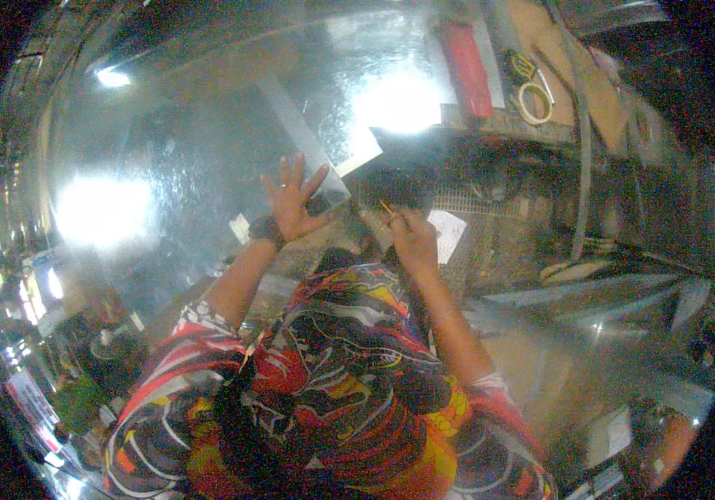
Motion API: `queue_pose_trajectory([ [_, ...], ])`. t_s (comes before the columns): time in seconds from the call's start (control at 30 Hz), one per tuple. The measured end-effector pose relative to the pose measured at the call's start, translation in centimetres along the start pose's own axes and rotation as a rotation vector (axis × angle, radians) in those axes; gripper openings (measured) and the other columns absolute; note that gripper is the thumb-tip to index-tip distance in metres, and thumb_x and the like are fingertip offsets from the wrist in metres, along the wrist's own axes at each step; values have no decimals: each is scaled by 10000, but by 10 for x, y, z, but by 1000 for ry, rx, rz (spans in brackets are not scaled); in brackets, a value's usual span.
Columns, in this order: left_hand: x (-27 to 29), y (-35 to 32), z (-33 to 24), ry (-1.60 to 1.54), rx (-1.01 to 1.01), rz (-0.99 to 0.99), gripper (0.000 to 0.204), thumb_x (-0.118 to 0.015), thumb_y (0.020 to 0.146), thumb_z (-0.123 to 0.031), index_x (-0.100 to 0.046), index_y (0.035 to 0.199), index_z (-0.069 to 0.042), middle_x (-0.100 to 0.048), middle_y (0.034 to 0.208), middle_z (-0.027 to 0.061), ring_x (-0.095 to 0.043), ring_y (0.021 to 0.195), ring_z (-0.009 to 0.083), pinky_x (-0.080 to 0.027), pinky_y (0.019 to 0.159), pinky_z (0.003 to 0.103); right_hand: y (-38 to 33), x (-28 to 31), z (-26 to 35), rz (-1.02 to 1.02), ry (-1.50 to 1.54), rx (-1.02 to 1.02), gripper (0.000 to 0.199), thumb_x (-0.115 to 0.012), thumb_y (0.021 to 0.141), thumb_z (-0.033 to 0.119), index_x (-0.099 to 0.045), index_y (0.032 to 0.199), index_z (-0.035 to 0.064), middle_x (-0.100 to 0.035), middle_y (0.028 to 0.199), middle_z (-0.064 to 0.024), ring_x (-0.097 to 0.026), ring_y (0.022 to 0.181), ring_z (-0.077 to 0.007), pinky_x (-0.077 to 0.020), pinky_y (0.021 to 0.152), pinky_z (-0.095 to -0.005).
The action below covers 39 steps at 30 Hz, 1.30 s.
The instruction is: The person measures and marks a large metal sheet using a tape measure, square ruler, and pencil. They repeatedly position the tools, draw lines, and adjust measurements on the sheet's surface.
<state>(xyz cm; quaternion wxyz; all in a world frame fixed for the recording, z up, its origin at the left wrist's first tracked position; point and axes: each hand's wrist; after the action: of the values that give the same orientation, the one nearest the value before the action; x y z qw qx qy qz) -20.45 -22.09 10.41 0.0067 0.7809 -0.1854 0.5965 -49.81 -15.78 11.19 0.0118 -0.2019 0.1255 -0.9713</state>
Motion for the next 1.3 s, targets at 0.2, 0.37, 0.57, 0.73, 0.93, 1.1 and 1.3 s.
queue_pose_trajectory([
  [0.2,0,0,-1,29,4,0,1125,-844,656,-592,-269,1616,-485,-37,1750,151,-10,1581,495,11,1074,880,2,-3,2,5,108,0,353,-574,1046,198,-684,1259,-62,-778,959,-80,-661,848,-99,-522,797,-256],
  [0.37,-1,-1,-3,16,9,-18,1129,-845,652,-594,-266,1616,-489,-32,1751,148,-7,1580,498,11,1075,880,6,-5,3,30,63,-2,357,-563,1052,199,-678,1269,-60,-777,973,-77,-637,828,-88,-512,767,-250],
  [0.57,3,-1,-5,14,13,-7,1132,-846,650,-593,-261,1615,-497,-35,1750,150,-9,1578,502,17,1076,879,9,-11,-1,10,67,21,355,-564,1054,205,-682,1279,-42,-774,979,-76,-636,846,-88,-512,781,-250],
  [0.73,6,0,-5,12,17,13,1128,-845,653,-586,-263,1615,-495,-38,1749,155,-14,1577,504,21,1072,881,12,-12,10,39,84,18,360,-563,1055,204,-671,1298,-39,-780,1020,-84,-672,913,-129,-530,854,-277],
  [0.93,-1,-1,-1,-9,-7,-24,1130,-848,651,-580,-264,1615,-495,-42,1749,155,-16,1578,502,13,1066,885,22,-22,44,136,263,14,369,-554,1065,207,-657,1316,-43,-780,1089,-95,-675,992,-141,-521,913,-287],
  [1.1,-1,0,-1,23,-11,-27,1150,-851,644,-580,-246,1618,-500,-38,1750,150,-22,1576,505,-3,1063,890,41,-33,53,188,341,-36,375,-549,1070,211,-650,1323,-46,-774,1128,-98,-672,1005,-133,-523,917,-286],
  [1.3,5,-1,-4,33,14,18,1165,-853,644,-586,-227,1623,-500,-36,1753,136,-29,1575,506,-17,1063,892,46,-39,54,210,354,-57,375,-536,1076,215,-651,1318,-47,-777,1121,-95,-675,1021,-129,-529,910,-292],
])
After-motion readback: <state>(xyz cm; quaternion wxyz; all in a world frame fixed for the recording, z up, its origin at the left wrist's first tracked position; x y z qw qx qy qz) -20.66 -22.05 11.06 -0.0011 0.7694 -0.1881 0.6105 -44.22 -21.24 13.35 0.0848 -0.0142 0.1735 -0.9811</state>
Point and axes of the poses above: each hand's wrist, its own y-axis towards the middle knuckle, its own x-axis out of the back of the hand, z = x × y
